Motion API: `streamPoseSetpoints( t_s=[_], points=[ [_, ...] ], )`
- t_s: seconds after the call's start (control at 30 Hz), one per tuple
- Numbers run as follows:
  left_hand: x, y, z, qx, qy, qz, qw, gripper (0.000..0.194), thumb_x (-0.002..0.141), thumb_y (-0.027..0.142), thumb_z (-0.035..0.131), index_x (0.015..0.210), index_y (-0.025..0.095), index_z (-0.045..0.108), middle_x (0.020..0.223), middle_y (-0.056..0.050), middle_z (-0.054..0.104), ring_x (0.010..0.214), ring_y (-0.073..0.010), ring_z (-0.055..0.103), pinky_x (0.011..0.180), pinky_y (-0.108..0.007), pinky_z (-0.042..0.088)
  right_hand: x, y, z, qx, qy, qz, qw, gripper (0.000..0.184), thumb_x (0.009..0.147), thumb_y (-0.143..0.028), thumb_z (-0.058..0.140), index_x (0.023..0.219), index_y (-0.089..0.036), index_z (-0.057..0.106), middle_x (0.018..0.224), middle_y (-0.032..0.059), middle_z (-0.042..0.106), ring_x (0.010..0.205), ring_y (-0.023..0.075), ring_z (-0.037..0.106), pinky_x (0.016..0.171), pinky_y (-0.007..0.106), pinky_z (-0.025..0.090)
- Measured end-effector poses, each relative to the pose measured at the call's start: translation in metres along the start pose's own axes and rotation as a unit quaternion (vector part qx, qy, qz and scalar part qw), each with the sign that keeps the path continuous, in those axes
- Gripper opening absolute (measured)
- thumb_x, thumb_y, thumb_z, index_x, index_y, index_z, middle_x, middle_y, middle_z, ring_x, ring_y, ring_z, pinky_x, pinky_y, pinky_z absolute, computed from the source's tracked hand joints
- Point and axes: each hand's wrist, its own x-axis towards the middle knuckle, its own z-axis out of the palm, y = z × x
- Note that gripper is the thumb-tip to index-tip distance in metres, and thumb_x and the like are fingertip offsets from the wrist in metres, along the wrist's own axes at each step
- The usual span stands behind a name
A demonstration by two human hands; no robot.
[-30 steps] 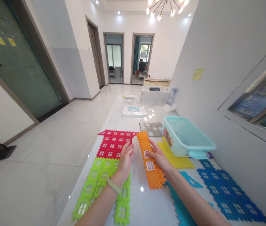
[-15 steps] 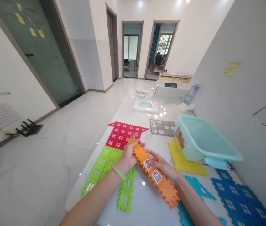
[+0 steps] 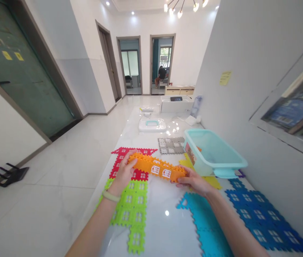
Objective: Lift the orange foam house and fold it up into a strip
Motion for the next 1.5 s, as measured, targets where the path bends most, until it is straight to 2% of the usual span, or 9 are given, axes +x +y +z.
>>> streamPoseSetpoints(
  t_s=[0.1, 0.2, 0.33, 0.43, 0.57, 0.83, 1.1, 1.33, 1.5],
  points=[
    [-0.004, -0.008, -0.021, 0.193, -0.021, 0.046, 0.98, 0.053, 0.077, 0.028, 0.071, 0.127, 0.023, 0.055, 0.112, -0.005, 0.066, 0.107, -0.0216, 0.061, 0.098, -0.035, 0.046, 0.007, 0.007, 0.001, -0.175, 0.041, -0.078, 0.981, 0.018, 0.077, -0.029, 0.069, 0.091, -0.019, 0.063, 0.086, 0.0008, 0.066, 0.081, 0.0196, 0.062, 0.071, 0.031, 0.05],
    [-0.003, -0.01, -0.04, 0.322, -0.096, 0.065, 0.94, 0.045, 0.078, 0.024, 0.069, 0.122, 0.022, 0.059, 0.106, -0.003, 0.067, 0.102, -0.0207, 0.062, 0.097, -0.035, 0.045, 0.01, 0.011, 0.004, -0.32, 0.056, -0.086, 0.942, 0.012, 0.08, -0.03, 0.064, 0.084, -0.019, 0.063, 0.078, -0.0003, 0.064, 0.076, 0.0196, 0.06, 0.069, 0.03, 0.046],
    [0.001, -0.008, -0.05, 0.4, -0.158, 0.056, 0.901, 0.027, 0.077, 0.017, 0.066, 0.104, 0.021, 0.066, 0.106, -0.003, 0.067, 0.102, -0.022, 0.062, 0.096, -0.035, 0.045, 0.011, 0.014, 0.008, -0.35, 0.072, -0.092, 0.929, 0.031, 0.078, -0.027, 0.063, 0.108, -0.019, 0.059, 0.099, 0.0037, 0.068, 0.09, 0.0219, 0.063, 0.08, 0.033, 0.047],
    [0.0, -0.007, -0.046, 0.409, -0.154, 0.054, 0.898, 0.031, 0.074, 0.013, 0.067, 0.104, 0.021, 0.062, 0.107, -0.003, 0.066, 0.104, -0.022, 0.061, 0.096, -0.035, 0.045, 0.012, 0.017, 0.013, -0.352, 0.076, -0.097, 0.928, 0.046, 0.079, -0.028, 0.062, 0.123, -0.02, 0.052, 0.111, 0.0063, 0.068, 0.099, 0.0231, 0.064, 0.089, 0.036, 0.047],
    [-0.006, -0.007, -0.033, 0.398, -0.169, 0.056, 0.9, 0.027, 0.075, 0.014, 0.066, 0.101, 0.02, 0.059, 0.114, -0.004, 0.065, 0.11, -0.0225, 0.059, 0.099, -0.036, 0.042, 0.015, 0.016, 0.02, -0.391, 0.088, -0.117, 0.909, 0.042, 0.08, -0.03, 0.062, 0.121, -0.02, 0.059, 0.116, 0.008, 0.068, 0.106, 0.0247, 0.063, 0.096, 0.037, 0.045],
    [-0.015, -0.009, -0.007, 0.402, -0.241, 0.042, 0.882, 0.016, 0.077, 0.017, 0.068, 0.092, 0.019, 0.062, 0.092, -0.001, 0.069, 0.087, -0.0185, 0.064, 0.081, -0.028, 0.048, 0.007, 0.005, 0.025, -0.572, 0.101, -0.09, 0.809, 0.032, 0.087, -0.041, 0.059, 0.114, -0.026, 0.067, 0.1, 0.0057, 0.074, 0.092, 0.0248, 0.068, 0.077, 0.03, 0.046],
    [-0.024, -0.016, 0.011, 0.415, -0.26, 0.064, 0.869, 0.022, 0.081, 0.013, 0.065, 0.101, 0.023, 0.065, 0.1, 0.0, 0.07, 0.094, -0.0182, 0.065, 0.086, -0.028, 0.048, 0.0, -0.004, 0.036, -0.648, 0.041, -0.075, 0.757, 0.021, 0.09, -0.031, 0.056, 0.108, -0.023, 0.064, 0.097, 0.0067, 0.072, 0.092, 0.0244, 0.065, 0.075, 0.029, 0.04],
    [-0.028, -0.027, 0.019, 0.412, -0.251, 0.123, 0.867, 0.02, 0.085, 0.013, 0.063, 0.103, 0.023, 0.062, 0.105, -0.002, 0.067, 0.103, -0.0196, 0.062, 0.096, -0.034, 0.046, 0.001, -0.002, 0.054, -0.676, 0.048, -0.093, 0.729, 0.052, 0.09, -0.039, 0.06, 0.137, -0.022, 0.046, 0.107, 0.0088, 0.069, 0.098, 0.0276, 0.062, 0.077, 0.033, 0.04],
    [-0.025, -0.027, 0.018, 0.415, -0.248, 0.155, 0.861, 0.019, 0.085, 0.012, 0.063, 0.101, 0.022, 0.06, 0.104, -0.004, 0.058, 0.105, -0.0201, 0.057, 0.095, -0.034, 0.045, 0.004, -0.002, 0.063, -0.687, 0.049, -0.089, 0.719, 0.019, 0.095, -0.037, 0.054, 0.107, -0.024, 0.062, 0.094, 0.0055, 0.069, 0.09, 0.024, 0.062, 0.075, 0.032, 0.038]
  ],
)
